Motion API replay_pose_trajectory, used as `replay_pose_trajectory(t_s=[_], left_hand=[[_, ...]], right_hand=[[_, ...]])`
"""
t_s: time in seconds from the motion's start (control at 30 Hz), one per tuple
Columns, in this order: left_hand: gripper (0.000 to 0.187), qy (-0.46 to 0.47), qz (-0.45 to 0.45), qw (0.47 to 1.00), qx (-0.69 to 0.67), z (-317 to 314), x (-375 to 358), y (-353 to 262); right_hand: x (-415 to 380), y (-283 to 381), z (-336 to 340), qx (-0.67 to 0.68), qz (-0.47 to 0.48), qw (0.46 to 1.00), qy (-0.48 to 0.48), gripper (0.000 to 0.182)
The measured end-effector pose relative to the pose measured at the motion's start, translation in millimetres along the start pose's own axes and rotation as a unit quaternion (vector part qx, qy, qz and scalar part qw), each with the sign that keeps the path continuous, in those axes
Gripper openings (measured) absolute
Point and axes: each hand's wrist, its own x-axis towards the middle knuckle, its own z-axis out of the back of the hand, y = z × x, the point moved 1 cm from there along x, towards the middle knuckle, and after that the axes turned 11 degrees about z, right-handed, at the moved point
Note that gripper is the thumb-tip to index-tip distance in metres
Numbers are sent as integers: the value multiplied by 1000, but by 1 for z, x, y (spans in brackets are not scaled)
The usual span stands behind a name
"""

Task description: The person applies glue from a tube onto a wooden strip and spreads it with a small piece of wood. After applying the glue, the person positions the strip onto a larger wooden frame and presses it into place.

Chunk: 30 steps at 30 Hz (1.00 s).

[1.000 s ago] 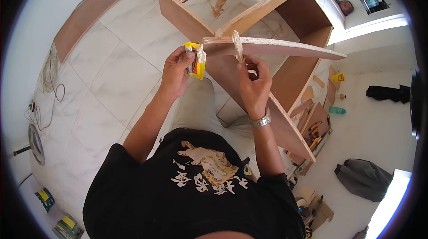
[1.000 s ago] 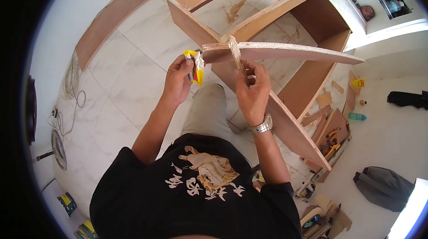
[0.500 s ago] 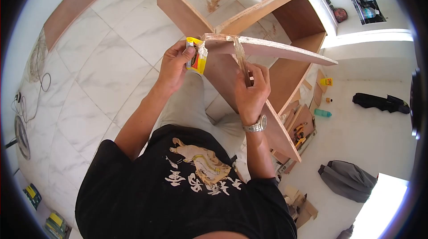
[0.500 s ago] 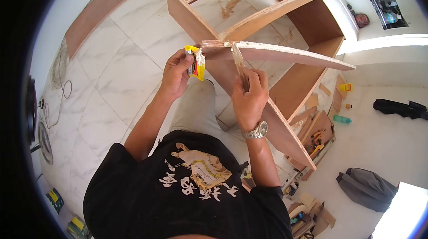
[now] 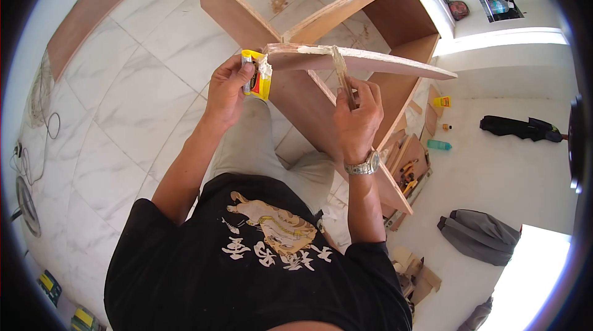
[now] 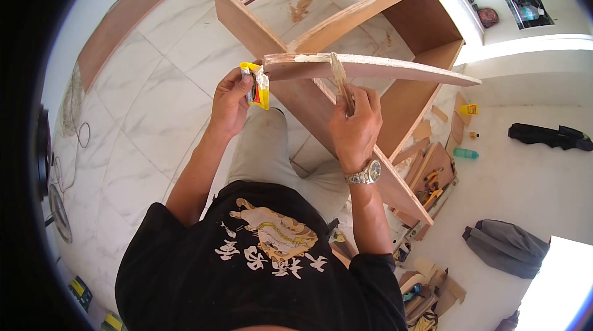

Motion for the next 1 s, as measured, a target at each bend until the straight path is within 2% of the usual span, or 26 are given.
replay_pose_trajectory(t_s=[0.1, 0.2, 0.43, 0.6, 0.77, 0.9, 1.0], left_hand=[[32, 6, 0, 1000, 2, 0, 0, 0], [31, 16, 4, 1000, -3, 5, 1, 3], [28, 17, 5, 1000, -21, -1, -1, -2], [28, 17, 6, 999, -36, 2, 0, 1], [28, 17, 4, 999, -46, 5, 3, 5], [27, 14, 0, 999, -52, 5, 3, 6], [28, 2, 3, 999, -42, 6, 5, 7]], right_hand=[[3, 13, 0, 83, -9, 996, -9, 22], [0, -4, -4, 19, 4, 1000, 12, 22], [-1, 1, -4, 97, -84, 991, 28, 21], [-3, 35, -15, 111, -65, 990, 57, 21], [1, 57, -18, 98, 8, 993, 70, 20], [9, 53, -23, 75, 35, 996, 29, 22], [-1, 46, -22, 65, 63, 994, 59, 22]])
